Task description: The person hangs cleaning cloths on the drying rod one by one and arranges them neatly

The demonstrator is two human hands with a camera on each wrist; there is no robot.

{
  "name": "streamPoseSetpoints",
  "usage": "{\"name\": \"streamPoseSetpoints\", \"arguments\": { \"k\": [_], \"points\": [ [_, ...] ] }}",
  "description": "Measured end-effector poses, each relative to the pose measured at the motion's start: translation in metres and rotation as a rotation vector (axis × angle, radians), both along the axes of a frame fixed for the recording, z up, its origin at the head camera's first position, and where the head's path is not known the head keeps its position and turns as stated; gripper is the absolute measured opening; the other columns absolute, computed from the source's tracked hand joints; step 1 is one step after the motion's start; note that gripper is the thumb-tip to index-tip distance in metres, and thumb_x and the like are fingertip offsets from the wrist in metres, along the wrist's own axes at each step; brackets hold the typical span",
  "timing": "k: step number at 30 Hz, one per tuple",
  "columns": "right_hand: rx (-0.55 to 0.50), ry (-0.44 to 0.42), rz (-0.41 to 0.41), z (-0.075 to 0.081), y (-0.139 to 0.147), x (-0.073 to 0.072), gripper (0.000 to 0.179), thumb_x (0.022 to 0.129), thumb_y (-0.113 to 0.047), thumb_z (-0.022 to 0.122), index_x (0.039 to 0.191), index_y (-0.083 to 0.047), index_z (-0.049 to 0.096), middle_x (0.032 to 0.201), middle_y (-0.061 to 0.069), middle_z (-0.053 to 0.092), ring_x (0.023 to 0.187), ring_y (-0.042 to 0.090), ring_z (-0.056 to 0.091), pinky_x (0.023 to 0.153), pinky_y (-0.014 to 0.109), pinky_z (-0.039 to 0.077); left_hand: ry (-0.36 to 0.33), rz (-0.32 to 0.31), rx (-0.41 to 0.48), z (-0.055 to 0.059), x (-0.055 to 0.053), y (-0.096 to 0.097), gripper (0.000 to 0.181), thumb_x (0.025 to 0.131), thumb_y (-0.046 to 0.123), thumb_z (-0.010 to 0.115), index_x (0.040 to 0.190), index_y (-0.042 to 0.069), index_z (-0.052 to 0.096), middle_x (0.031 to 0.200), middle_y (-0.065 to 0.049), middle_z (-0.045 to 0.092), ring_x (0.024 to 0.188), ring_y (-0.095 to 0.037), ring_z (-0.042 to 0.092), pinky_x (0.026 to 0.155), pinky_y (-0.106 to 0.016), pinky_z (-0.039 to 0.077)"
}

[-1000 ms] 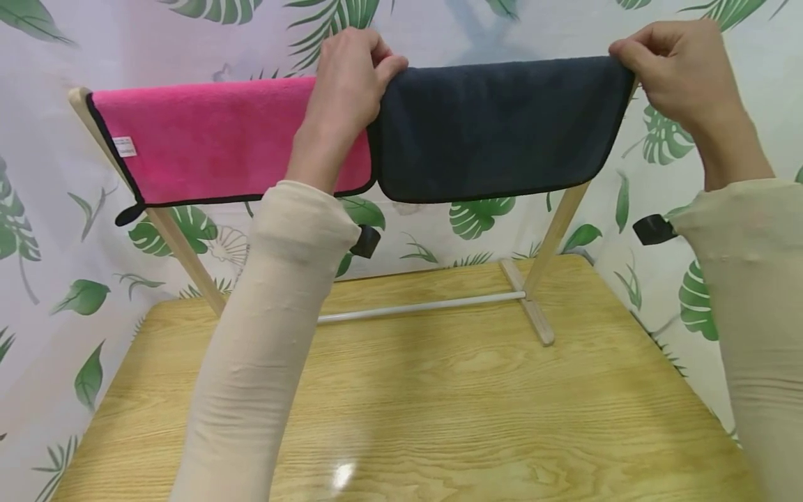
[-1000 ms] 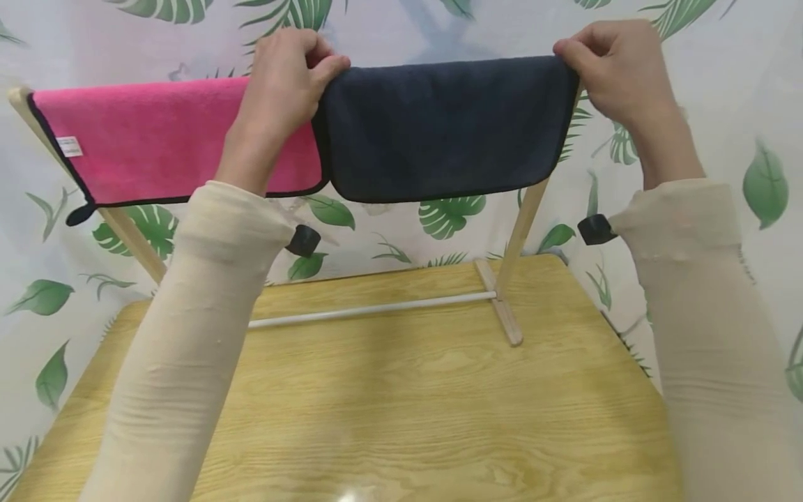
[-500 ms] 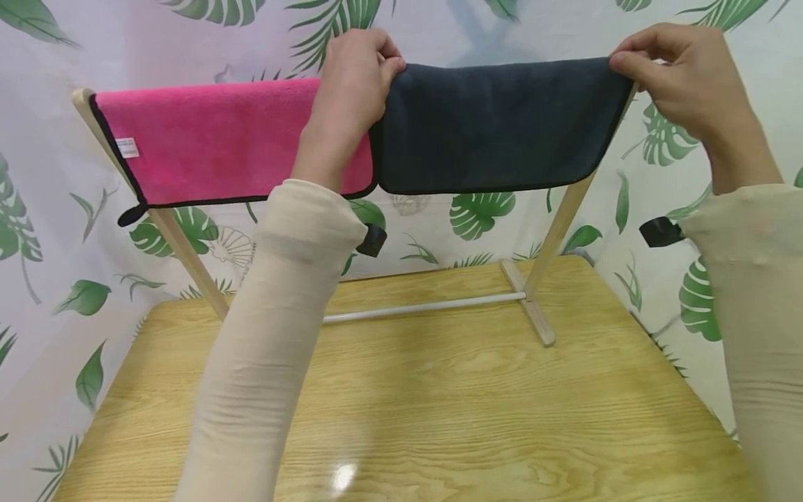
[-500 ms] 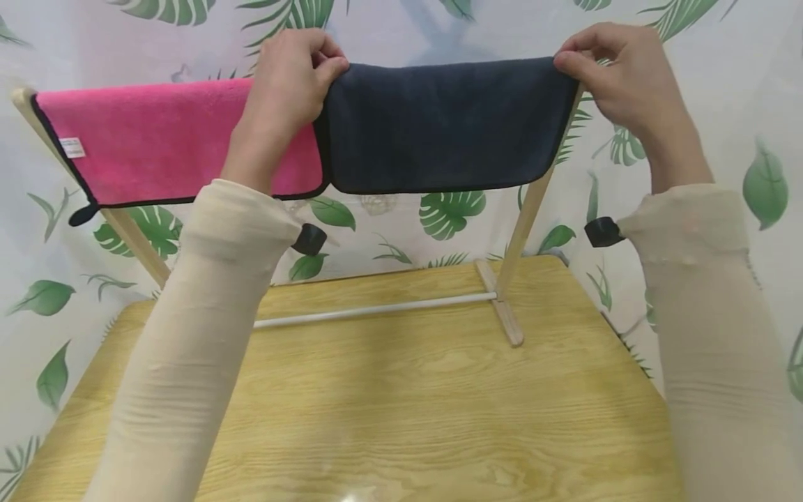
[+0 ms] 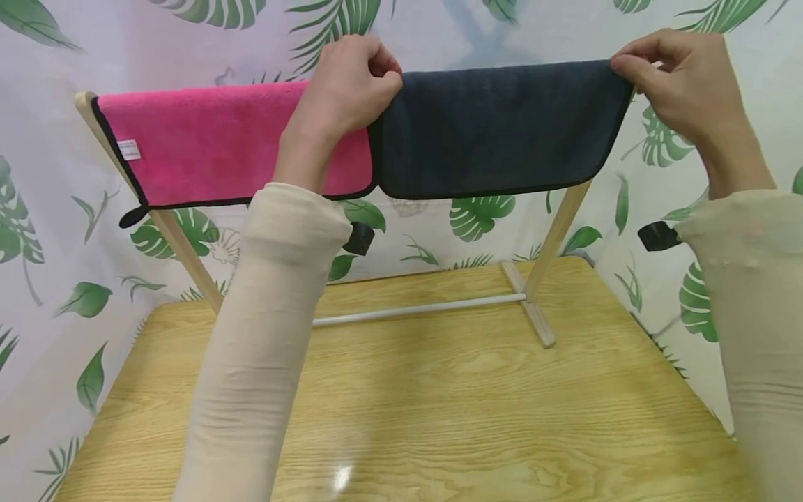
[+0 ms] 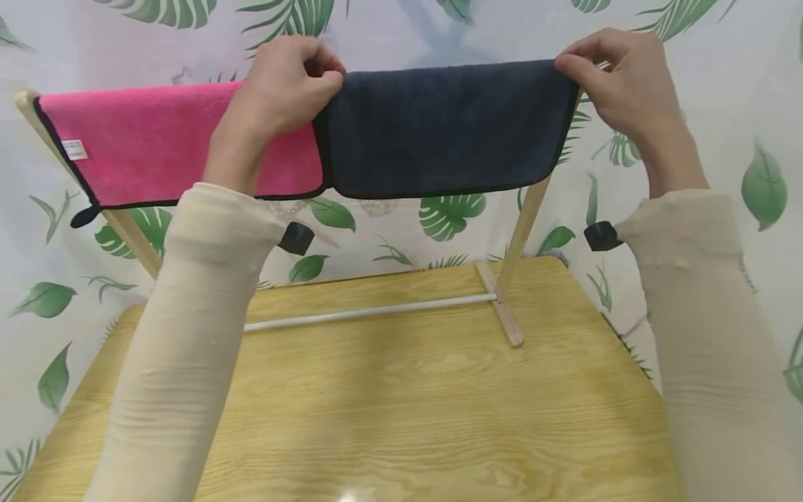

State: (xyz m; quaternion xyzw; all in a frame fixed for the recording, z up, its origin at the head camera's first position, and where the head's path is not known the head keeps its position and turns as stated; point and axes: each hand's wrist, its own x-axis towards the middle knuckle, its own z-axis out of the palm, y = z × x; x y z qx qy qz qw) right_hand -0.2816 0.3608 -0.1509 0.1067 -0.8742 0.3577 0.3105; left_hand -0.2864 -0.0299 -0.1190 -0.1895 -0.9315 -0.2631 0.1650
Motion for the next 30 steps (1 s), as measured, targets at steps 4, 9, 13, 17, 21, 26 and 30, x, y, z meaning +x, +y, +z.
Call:
{"name": "streamPoseSetpoints", "arguments": {
  "k": [4,9,13,17,21,26,30],
  "points": [
    [0.006,0.02,0.038,0.0021,0.002,-0.0023,0.026,0.104,-0.022,0.065,0.119,-0.005,0.077,0.092,-0.02,0.063,0.082,0.006,0.049,0.071,0.013,0.041,-0.022,-0.04,-0.009,0.001,0.0,-0.0037,0.035,0.105,0.022,0.051,0.135,0.013,0.067,0.128,-0.004,0.065,0.108,-0.014,0.054,0.092,-0.02,0.049],
    [0.007,0.025,0.05,0.0005,0.0019,-0.0034,0.025,0.104,-0.024,0.064,0.121,-0.01,0.077,0.097,-0.018,0.063,0.084,0.008,0.049,0.073,0.011,0.043,-0.006,-0.052,-0.053,-0.0013,0.0002,-0.0051,0.036,0.108,0.022,0.052,0.142,0.013,0.063,0.135,-0.005,0.062,0.118,-0.018,0.055,0.1,-0.02,0.047],
    [0.013,0.007,0.052,-0.0027,0.0024,-0.0027,0.02,0.103,-0.023,0.066,0.118,-0.014,0.077,0.096,-0.017,0.062,0.083,0.008,0.048,0.069,0.014,0.041,0.016,-0.066,-0.072,-0.0024,-0.0002,-0.0048,0.037,0.11,0.022,0.049,0.143,0.012,0.062,0.139,-0.005,0.061,0.123,-0.019,0.055,0.105,-0.022,0.044],
    [0.022,0.007,0.056,-0.0018,0.0025,-0.0043,0.023,0.103,-0.023,0.065,0.118,-0.01,0.077,0.091,-0.018,0.061,0.084,0.007,0.047,0.072,0.018,0.04,0.03,-0.07,-0.085,-0.0024,-0.0007,-0.0037,0.038,0.11,0.022,0.047,0.144,0.012,0.061,0.14,-0.005,0.062,0.124,-0.019,0.055,0.107,-0.022,0.042],
    [0.021,0.0,0.054,0.0009,0.001,-0.0066,0.029,0.105,-0.026,0.063,0.119,-0.005,0.077,0.089,-0.016,0.061,0.084,0.007,0.047,0.07,0.017,0.039,0.038,-0.064,-0.094,-0.0024,-0.0014,-0.0027,0.037,0.111,0.024,0.046,0.14,0.011,0.065,0.135,-0.006,0.065,0.119,-0.02,0.057,0.104,-0.025,0.045],
    [0.058,0.02,0.025,0.0005,0.0006,-0.0064,0.033,0.105,-0.032,0.061,0.113,-0.004,0.079,0.089,-0.016,0.058,0.084,0.005,0.046,0.067,0.018,0.038,0.015,-0.066,-0.11,-0.0027,-0.0004,-0.0007,0.038,0.108,0.03,0.054,0.14,0.012,0.065,0.133,-0.006,0.065,0.116,-0.018,0.056,0.101,-0.025,0.047],
    [0.081,0.004,0.038,-0.0011,0.0011,-0.005,0.029,0.104,-0.03,0.063,0.119,-0.01,0.078,0.098,-0.018,0.059,0.086,0.005,0.045,0.07,0.019,0.037,0.021,-0.063,-0.126,-0.0023,0.0,-0.0001,0.038,0.108,0.027,0.054,0.141,0.012,0.065,0.134,-0.006,0.064,0.119,-0.019,0.055,0.102,-0.025,0.047]
  ]
}}
